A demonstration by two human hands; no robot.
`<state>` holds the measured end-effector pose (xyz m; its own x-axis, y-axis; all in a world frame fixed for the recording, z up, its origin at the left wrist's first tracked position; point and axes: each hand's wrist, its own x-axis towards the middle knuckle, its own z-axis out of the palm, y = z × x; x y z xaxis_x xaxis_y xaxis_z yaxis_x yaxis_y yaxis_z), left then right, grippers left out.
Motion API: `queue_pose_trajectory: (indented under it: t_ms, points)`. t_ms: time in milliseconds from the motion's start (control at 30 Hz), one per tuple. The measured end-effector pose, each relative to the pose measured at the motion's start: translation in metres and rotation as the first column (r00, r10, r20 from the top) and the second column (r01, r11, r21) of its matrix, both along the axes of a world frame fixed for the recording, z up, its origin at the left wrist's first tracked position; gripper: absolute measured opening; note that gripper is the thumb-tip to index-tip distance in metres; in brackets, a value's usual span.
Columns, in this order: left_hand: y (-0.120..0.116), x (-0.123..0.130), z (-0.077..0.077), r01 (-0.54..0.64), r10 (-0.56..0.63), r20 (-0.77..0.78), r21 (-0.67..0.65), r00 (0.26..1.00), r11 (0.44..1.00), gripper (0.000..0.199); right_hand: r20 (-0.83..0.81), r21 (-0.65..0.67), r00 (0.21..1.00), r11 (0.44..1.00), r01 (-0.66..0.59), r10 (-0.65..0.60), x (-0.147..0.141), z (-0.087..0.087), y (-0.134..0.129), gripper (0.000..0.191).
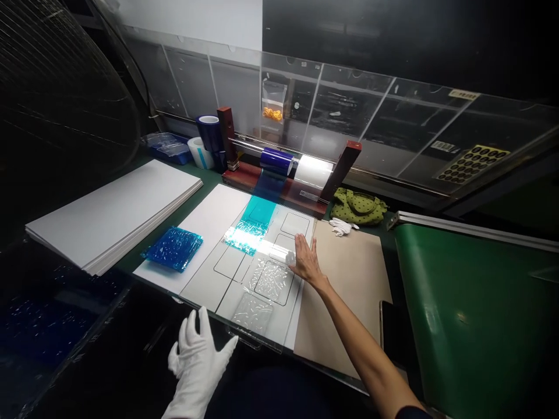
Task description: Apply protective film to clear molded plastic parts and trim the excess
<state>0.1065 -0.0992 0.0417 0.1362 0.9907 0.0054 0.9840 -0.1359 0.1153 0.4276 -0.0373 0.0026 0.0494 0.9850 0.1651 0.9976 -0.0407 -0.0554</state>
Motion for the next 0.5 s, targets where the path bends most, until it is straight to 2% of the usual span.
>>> queue_pose_trajectory:
  t_ms: [167,333,500]
  points:
    - [-0.008,-0.011,-0.018,-0.107,0.097,-0.107,-0.095,0.989,0.99,0.086,0.025,-0.034,0.999,0.999,-0.033,0.034,0.002,-0.008,0.01,0.104]
    - [-0.002,-0.006,-0.017,-0.147,0.126,-0.162,-0.121,0.979,0.982,0.087,0.028,-0.065,0.999,0.997,-0.04,0.042,0.001,-0.01,0.014,0.105]
    - [0.002,-0.008,-0.022,-0.115,0.104,-0.116,-0.095,0.988,0.989,0.086,-0.009,-0.113,0.999,0.993,-0.032,0.031,0.003,-0.014,0.018,0.111]
